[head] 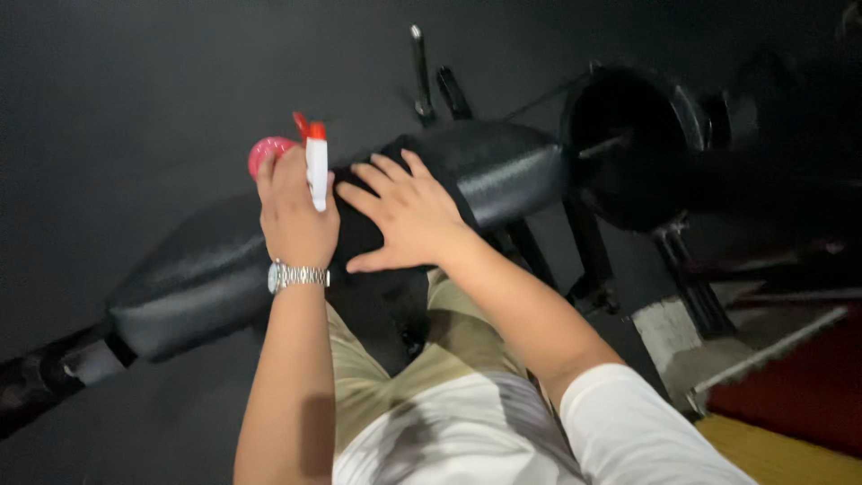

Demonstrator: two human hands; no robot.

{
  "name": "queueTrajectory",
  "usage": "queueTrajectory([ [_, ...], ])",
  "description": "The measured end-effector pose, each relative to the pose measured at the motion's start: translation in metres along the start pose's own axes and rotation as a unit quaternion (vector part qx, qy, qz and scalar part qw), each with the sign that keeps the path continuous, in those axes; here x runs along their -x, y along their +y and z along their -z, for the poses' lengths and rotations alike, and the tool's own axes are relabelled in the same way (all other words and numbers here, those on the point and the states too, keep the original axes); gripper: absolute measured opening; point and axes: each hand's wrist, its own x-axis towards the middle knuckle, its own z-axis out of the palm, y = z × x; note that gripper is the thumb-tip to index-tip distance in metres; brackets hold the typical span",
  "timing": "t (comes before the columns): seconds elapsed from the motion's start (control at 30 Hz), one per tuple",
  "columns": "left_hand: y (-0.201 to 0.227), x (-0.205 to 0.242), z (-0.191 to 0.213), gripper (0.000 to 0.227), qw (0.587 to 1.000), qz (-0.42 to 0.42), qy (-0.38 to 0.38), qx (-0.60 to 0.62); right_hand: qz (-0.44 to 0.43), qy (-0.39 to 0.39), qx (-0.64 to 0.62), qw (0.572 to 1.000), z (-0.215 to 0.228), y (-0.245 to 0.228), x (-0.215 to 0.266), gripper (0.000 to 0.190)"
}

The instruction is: The person wipes the padded surface of a gym machine using a black cloth while holding a red spray bottle in their other hand.

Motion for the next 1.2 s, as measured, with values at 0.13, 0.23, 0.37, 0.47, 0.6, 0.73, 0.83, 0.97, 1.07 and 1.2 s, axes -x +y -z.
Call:
queueTrajectory([
  [0.13,-0.002,0.003,0.003,0.048,0.999,0.045,-0.011,-0.015,0.011,0.077,-0.004,0.997,-0.009,0.002,0.010,0.097],
  [0.23,0.001,0.006,0.004,0.046,0.999,0.044,-0.027,-0.006,0.027,0.090,0.015,0.995,-0.004,0.005,0.030,0.086],
  [0.37,0.005,0.000,0.010,0.043,0.999,0.001,-0.027,0.019,0.017,0.095,0.055,0.994,0.017,0.025,0.056,0.086],
  [0.47,0.011,0.001,0.016,0.046,0.997,0.023,-0.074,0.006,-0.024,0.050,0.115,0.992,0.034,0.055,0.087,0.086],
  [0.6,0.010,0.001,0.013,0.043,0.996,0.027,-0.077,-0.028,-0.027,0.030,0.116,0.992,0.055,0.110,0.124,0.083],
  [0.73,0.016,-0.001,0.016,0.042,0.997,0.029,-0.065,-0.043,-0.069,0.006,0.078,0.995,0.059,0.134,0.136,0.074],
  [0.83,0.022,-0.006,0.029,0.039,0.994,0.043,-0.098,-0.023,-0.123,-0.019,0.124,0.984,0.069,0.095,0.105,0.080],
  [0.97,0.016,0.005,0.019,0.042,0.995,0.039,-0.085,-0.028,-0.177,0.016,0.156,0.972,0.025,0.043,0.087,0.088],
  [1.07,0.017,0.001,0.021,0.047,0.998,0.011,-0.043,-0.034,-0.137,0.136,0.117,0.974,0.005,0.054,0.107,0.078],
  [1.2,0.014,0.005,0.024,0.048,0.998,0.000,-0.047,-0.036,-0.075,0.100,0.121,0.985,0.017,0.085,0.140,0.070],
])
